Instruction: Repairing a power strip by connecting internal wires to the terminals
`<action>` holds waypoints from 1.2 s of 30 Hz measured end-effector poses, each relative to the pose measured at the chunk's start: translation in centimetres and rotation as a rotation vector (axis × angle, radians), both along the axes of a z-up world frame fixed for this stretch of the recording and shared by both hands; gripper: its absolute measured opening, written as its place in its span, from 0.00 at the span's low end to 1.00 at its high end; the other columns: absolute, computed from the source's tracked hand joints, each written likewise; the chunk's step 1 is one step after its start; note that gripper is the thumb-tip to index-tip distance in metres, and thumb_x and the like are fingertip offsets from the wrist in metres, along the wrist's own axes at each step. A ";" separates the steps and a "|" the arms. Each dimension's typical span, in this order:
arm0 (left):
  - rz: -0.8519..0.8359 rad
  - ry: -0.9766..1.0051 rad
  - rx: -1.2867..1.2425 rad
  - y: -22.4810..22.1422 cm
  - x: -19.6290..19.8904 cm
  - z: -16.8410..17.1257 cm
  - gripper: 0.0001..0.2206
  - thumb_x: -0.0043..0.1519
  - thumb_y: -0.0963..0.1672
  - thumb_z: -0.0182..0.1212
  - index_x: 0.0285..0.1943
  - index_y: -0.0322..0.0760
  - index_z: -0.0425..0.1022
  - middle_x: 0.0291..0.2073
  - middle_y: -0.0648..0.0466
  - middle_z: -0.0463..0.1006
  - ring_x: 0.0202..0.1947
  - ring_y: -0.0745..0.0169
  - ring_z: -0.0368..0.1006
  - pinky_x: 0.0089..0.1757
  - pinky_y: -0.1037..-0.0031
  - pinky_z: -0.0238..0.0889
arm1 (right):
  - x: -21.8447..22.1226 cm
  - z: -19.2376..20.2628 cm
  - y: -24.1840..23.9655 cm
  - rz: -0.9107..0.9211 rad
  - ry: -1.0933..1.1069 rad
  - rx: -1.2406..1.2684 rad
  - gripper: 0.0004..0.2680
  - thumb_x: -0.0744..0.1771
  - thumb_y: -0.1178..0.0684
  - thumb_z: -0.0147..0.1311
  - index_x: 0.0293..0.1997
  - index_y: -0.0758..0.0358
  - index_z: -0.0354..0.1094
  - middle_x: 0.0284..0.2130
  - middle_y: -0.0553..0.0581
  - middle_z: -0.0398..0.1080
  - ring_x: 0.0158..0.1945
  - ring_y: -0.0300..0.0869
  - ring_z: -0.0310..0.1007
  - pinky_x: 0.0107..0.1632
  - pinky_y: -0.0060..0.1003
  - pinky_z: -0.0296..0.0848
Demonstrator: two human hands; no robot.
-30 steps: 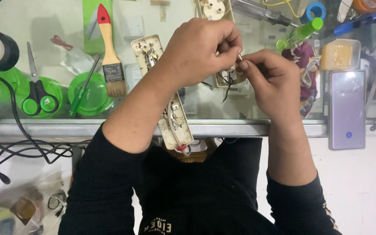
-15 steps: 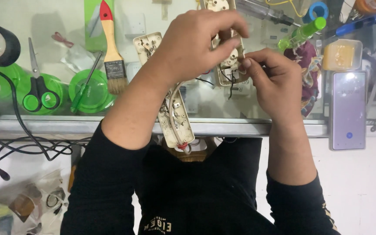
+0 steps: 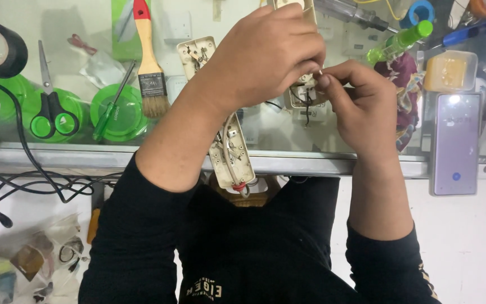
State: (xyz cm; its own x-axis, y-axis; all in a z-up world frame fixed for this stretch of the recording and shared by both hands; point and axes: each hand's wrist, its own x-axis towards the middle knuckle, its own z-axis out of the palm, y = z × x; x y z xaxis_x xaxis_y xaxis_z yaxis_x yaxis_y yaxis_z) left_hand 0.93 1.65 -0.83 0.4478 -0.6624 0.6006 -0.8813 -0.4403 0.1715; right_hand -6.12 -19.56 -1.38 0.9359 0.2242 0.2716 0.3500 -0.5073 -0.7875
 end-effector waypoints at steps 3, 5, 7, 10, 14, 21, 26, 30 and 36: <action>0.062 -0.128 0.049 -0.1 -0.5 0.6 0.07 0.67 0.44 0.66 0.37 0.44 0.73 0.35 0.61 0.74 0.44 0.59 0.66 0.41 0.67 0.57 | 0.1 -0.4 -0.1 0.005 0.003 0.039 0.04 0.73 0.66 0.55 0.43 0.68 0.72 0.33 0.56 0.73 0.37 0.39 0.71 0.43 0.32 0.69; 0.064 -0.120 0.047 -0.2 -0.4 0.2 0.06 0.67 0.44 0.66 0.37 0.43 0.74 0.36 0.60 0.75 0.43 0.58 0.66 0.41 0.67 0.57 | 0.1 -0.3 -0.1 0.003 0.011 0.045 0.03 0.73 0.66 0.55 0.43 0.68 0.72 0.33 0.56 0.73 0.37 0.39 0.71 0.43 0.31 0.69; 0.070 -0.116 0.049 -0.1 -0.4 0.3 0.06 0.68 0.44 0.65 0.37 0.43 0.75 0.36 0.59 0.76 0.42 0.57 0.66 0.41 0.66 0.58 | 0.1 -0.3 -0.1 0.007 0.015 0.054 0.03 0.74 0.65 0.55 0.43 0.68 0.72 0.33 0.56 0.73 0.37 0.38 0.71 0.43 0.31 0.69; 0.055 -0.107 0.031 -0.2 -0.5 0.5 0.07 0.68 0.45 0.63 0.37 0.43 0.75 0.34 0.60 0.76 0.44 0.55 0.68 0.43 0.64 0.57 | 0.1 -0.4 -0.2 0.010 -0.025 0.017 0.03 0.74 0.64 0.55 0.43 0.68 0.72 0.33 0.56 0.74 0.38 0.39 0.71 0.43 0.32 0.67; 0.007 -0.006 -0.107 0.0 -0.2 0.3 0.12 0.72 0.45 0.57 0.34 0.37 0.70 0.30 0.55 0.71 0.35 0.55 0.65 0.37 0.64 0.55 | 0.1 -0.5 -0.2 0.000 -0.028 0.014 0.02 0.74 0.63 0.56 0.45 0.67 0.72 0.34 0.55 0.74 0.38 0.39 0.71 0.44 0.33 0.68; 0.062 0.495 -0.018 3.5 -4.5 3.3 0.08 0.71 0.41 0.53 0.43 0.39 0.79 0.36 0.54 0.83 0.38 0.59 0.77 0.49 0.57 0.69 | 0.0 -0.3 -0.3 0.040 0.052 0.275 0.09 0.73 0.68 0.52 0.57 0.68 0.56 0.36 0.64 0.73 0.36 0.45 0.77 0.41 0.33 0.76; 0.250 0.413 0.325 2.1 -7.4 0.3 0.13 0.63 0.47 0.64 0.56 0.47 0.78 0.53 0.56 0.77 0.49 0.53 0.69 0.46 0.59 0.68 | -0.1 0.2 -0.4 0.048 -0.045 0.080 0.08 0.71 0.65 0.57 0.54 0.67 0.64 0.45 0.59 0.66 0.42 0.40 0.67 0.42 0.31 0.68; 0.330 0.219 0.389 0.9 -7.5 -1.7 0.07 0.62 0.45 0.63 0.46 0.43 0.82 0.56 0.53 0.75 0.48 0.52 0.69 0.39 0.58 0.70 | -0.4 0.0 -1.6 0.160 -0.308 0.066 0.04 0.69 0.68 0.49 0.45 0.69 0.67 0.37 0.59 0.61 0.41 0.45 0.58 0.45 0.38 0.58; 0.285 0.296 -0.045 2.0 -8.2 -1.5 0.05 0.64 0.43 0.69 0.46 0.47 0.85 0.39 0.63 0.79 0.39 0.58 0.68 0.27 0.67 0.64 | -0.1 0.2 -1.8 0.424 -0.301 -0.124 0.03 0.69 0.60 0.63 0.46 0.62 0.76 0.43 0.57 0.68 0.47 0.48 0.66 0.53 0.43 0.63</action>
State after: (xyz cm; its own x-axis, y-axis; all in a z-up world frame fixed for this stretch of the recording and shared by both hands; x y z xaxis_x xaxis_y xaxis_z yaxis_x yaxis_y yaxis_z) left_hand -7.31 3.62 -2.28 0.7671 -0.4633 0.4437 -0.6351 -0.6458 0.4237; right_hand -6.25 -21.37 -1.17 0.6411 0.6129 0.4618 0.7457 -0.3552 -0.5638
